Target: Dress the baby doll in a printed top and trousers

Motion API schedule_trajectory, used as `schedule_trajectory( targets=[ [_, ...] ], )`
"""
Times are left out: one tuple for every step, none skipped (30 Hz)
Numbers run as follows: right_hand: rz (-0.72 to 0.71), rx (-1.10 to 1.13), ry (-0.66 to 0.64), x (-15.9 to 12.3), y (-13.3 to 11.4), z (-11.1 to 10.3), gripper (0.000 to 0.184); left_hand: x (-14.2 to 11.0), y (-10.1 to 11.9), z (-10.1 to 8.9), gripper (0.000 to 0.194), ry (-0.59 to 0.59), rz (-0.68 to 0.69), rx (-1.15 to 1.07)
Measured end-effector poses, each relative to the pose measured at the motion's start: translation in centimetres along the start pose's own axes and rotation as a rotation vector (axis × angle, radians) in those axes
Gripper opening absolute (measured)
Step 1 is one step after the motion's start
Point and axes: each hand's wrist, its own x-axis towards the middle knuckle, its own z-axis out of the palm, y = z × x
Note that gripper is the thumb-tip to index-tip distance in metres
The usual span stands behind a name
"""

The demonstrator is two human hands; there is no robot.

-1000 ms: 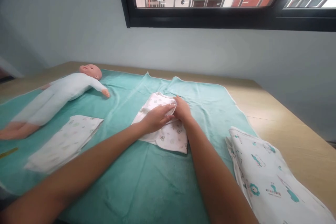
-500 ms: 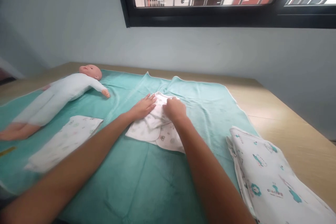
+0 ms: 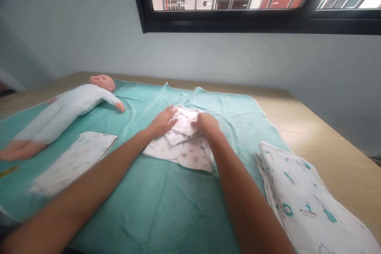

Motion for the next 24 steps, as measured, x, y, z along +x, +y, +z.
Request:
schedule_trajectory(
  targets=[
    [-0.009, 0.013, -0.012, 0.0, 0.1, -0.2, 0.022, 0.0, 0.0, 0.0, 0.062, 0.013, -0.004, -0.030],
    [-0.019, 0.029, -0.024, 0.1, 0.3, -0.4, 0.020, 0.0, 0.0, 0.0, 0.062, 0.013, -0.008, -0.057],
    [-0.027, 0.047, -0.037, 0.1, 0.5, -0.7, 0.019, 0.0, 0.0, 0.0, 0.063, 0.004, -0.008, -0.078],
    [-0.031, 0.066, -0.050, 0.2, 0.7, -1.0, 0.019, 0.0, 0.0, -0.1, 0.063, -0.009, -0.003, -0.092],
    [-0.032, 0.085, -0.064, 0.2, 1.0, -1.2, 0.019, 0.0, -0.1, -0.1, 0.064, -0.023, 0.005, -0.097],
    [-0.030, 0.103, -0.079, 0.1, 1.3, -1.5, 0.018, 0.0, -0.1, -0.1, 0.064, -0.038, 0.016, -0.092],
    [-0.025, 0.120, -0.095, 0.1, 1.6, -1.8, 0.018, 0.0, -0.1, 0.0, 0.064, -0.054, 0.025, -0.079],
    [-0.020, 0.136, -0.111, 0.0, 1.8, -2.0, 0.017, 0.0, -0.1, 0.0, 0.064, -0.069, 0.034, -0.061],
    [-0.016, 0.150, -0.129, -0.1, 2.0, -2.2, 0.017, 0.0, -0.2, 0.0, 0.064, -0.081, 0.040, -0.043],
    [-0.014, 0.164, -0.147, -0.2, 2.2, -2.3, 0.016, 0.0, -0.2, 0.1, 0.064, -0.091, 0.045, -0.027],
    [-0.014, 0.174, -0.165, -0.3, 2.3, -2.4, 0.016, 0.0, -0.2, 0.1, 0.064, -0.098, 0.047, -0.014],
    [-0.017, 0.183, -0.186, -0.3, 2.4, -2.5, 0.017, 0.0, -0.2, 0.1, 0.064, -0.100, 0.046, -0.005],
    [-0.021, 0.191, -0.208, -0.3, 2.5, -2.5, 0.018, 0.0, -0.2, 0.2, 0.063, -0.100, 0.043, 0.003],
    [-0.020, 0.208, -0.215, -0.3, 2.5, -2.4, 0.019, 0.0, -0.2, 0.2, 0.063, -0.099, 0.038, 0.008],
    [-0.010, 0.233, -0.196, -0.2, 2.5, -2.3, 0.022, 0.0, -0.2, 0.2, 0.062, -0.098, 0.033, 0.008],
    [0.007, 0.265, -0.151, -0.1, 2.6, -2.1, 0.023, 0.0, -0.2, 0.2, 0.061, -0.094, 0.029, 0.000],
    [0.029, 0.300, -0.085, 0.1, 2.7, -1.8, 0.024, 0.0, -0.3, 0.2, 0.060, -0.087, 0.025, -0.019],
    [0.051, 0.334, -0.004, 0.4, 2.8, -1.4, 0.025, 0.1, -0.4, 0.3, 0.059, -0.073, 0.022, -0.053],
    [0.070, 0.365, 0.079, 0.7, 3.0, -0.9, 0.026, 0.2, -0.5, 0.3, 0.058, -0.049, 0.016, -0.104],
    [0.080, 0.389, 0.149, 1.0, 3.1, -0.4, 0.027, 0.3, -0.6, 0.2, 0.056, -0.009, -0.002, -0.178],
    [0.080, 0.409, 0.194, 1.3, 3.3, 0.2, 0.027, 0.5, -0.8, 0.2, 0.055, 0.042, -0.032, -0.260],
    [0.074, 0.431, 0.225, 1.6, 3.5, 0.7, 0.027, 0.7, -0.9, 0.2, 0.054, 0.095, -0.071, -0.339],
    [0.063, 0.451, 0.244, 1.8, 3.6, 1.2, 0.028, 1.1, -1.1, 0.1, 0.053, 0.141, -0.110, -0.403],
    [0.051, 0.466, 0.251, 2.1, 3.8, 1.7, 0.028, 1.5, -1.2, 0.0, 0.052, 0.174, -0.146, -0.445]
  ],
)
